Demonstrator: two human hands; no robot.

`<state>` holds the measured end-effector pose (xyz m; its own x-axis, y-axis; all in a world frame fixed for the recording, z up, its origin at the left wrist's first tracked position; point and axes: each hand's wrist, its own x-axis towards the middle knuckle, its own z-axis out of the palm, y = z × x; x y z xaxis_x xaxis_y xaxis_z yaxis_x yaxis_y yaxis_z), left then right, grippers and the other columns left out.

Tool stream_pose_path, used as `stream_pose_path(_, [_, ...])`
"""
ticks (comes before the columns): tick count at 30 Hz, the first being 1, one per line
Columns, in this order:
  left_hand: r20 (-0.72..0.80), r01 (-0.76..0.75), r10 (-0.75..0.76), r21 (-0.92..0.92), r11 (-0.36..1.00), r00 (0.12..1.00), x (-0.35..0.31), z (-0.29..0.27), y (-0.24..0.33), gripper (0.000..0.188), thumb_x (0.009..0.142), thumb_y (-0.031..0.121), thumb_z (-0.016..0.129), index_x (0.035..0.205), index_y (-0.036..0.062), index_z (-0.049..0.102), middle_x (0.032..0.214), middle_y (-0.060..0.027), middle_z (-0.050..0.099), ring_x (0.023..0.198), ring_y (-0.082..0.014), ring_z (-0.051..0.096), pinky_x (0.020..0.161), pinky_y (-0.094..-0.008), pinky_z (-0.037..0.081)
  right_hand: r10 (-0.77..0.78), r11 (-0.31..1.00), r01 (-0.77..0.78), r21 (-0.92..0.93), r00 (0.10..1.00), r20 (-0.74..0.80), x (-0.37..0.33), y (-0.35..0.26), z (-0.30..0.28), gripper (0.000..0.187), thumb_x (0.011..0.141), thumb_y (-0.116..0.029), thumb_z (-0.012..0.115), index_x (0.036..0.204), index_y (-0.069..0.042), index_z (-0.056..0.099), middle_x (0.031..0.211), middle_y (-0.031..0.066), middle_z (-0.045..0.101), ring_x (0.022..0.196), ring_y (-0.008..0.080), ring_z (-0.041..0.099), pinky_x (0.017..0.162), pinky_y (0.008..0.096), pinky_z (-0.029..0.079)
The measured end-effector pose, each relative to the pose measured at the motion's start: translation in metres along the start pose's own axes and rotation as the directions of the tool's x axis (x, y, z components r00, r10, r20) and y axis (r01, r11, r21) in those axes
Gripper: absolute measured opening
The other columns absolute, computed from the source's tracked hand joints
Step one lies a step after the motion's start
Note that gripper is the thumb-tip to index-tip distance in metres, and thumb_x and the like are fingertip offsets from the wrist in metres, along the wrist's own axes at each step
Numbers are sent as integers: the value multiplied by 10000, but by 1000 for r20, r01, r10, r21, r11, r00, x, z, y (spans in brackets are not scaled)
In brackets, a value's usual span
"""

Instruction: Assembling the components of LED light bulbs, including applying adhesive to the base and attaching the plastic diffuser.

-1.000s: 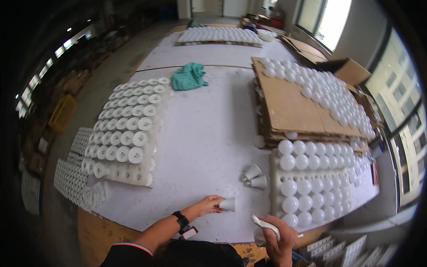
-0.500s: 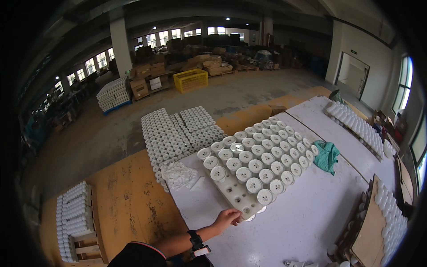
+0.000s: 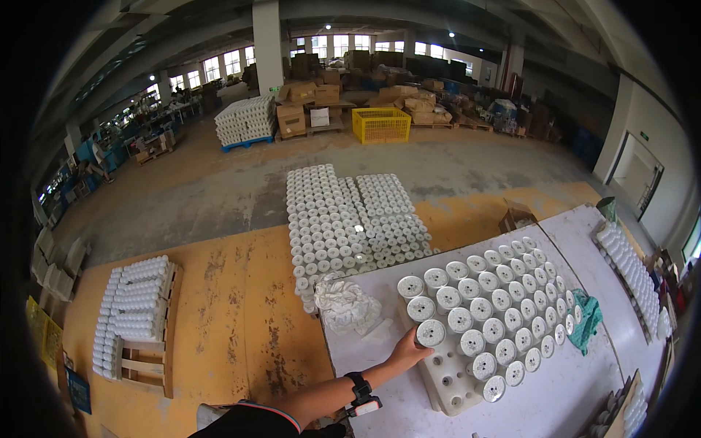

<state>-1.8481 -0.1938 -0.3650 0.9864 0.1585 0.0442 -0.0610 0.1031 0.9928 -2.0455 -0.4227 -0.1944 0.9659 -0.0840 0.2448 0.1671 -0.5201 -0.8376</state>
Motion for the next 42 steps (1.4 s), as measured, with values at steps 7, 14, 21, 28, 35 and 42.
stream_pose_path(7, [153, -40, 52, -85, 996, 987, -12, 17, 41, 448, 698, 230, 692, 1060, 39, 509, 883, -55, 587, 770, -96, 557, 681, -249, 458, 24, 995, -32, -93, 996, -83, 3, -14, -7, 233, 780, 6, 536, 1006, 51, 567, 979, 145, 583, 885, 210, 549, 737, 298, 470])
stream_pose_path(14, [838, 847, -302, -302, 438, 454, -93, 0, 100, 401, 886, 421, 410, 1069, 69, 464, 804, -26, 507, 600, -95, 430, 579, -233, 380, 135, 981, -161, -107, 967, -214, -31, -27, -34, 217, 762, -40, 578, 976, -9, 601, 909, 115, 609, 808, 204, 572, 710, 297, 453])
stream_pose_path(21, [920, 856, -280, -100, 508, 274, -122, 50, 141, 460, 900, 434, 341, 1156, 55, 393, 919, -104, 527, 568, -129, 440, 486, -263, 384, 89, 970, -181, -161, 886, -456, -75, -31, -62, 177, 755, -110, 605, 900, -8, 601, 749, 86, 599, 611, 171, 566, 554, 254, 440])
stream_pose_path(28, [862, 886, -494, 138, 443, 112, -163, 72, 153, 440, 887, 418, 374, 1132, 55, 421, 830, -143, 555, 481, -142, 487, 358, -241, 381, -205, 941, 68, -332, 894, -399, -87, -25, -90, 317, 649, -34, 692, 956, -46, 615, 677, 67, 601, 525, 162, 564, 470, 252, 431])
stream_pose_path(35, [847, 881, -520, 327, 342, -112, -191, 112, 164, 450, 893, 396, 328, 1035, -4, 477, 701, -168, 563, 394, -179, 502, 295, -252, 383, -305, 903, 156, -400, 890, -340, -118, -18, -103, 452, 657, -61, 684, 1084, -18, 544, 519, 11, 445, 435, 136, 484, 390, 269, 375])
stream_pose_path(42, [811, 786, -556, 459, 414, -181, -201, 117, 165, 535, 874, 465, 307, 1097, 6, 465, 715, -160, 581, 330, -168, 457, 255, -247, 373, -273, 889, 122, -442, 915, -297, -133, -17, -103, 490, 632, -51, 668, 1104, -19, 539, 542, 5, 452, 441, 135, 490, 394, 273, 387])
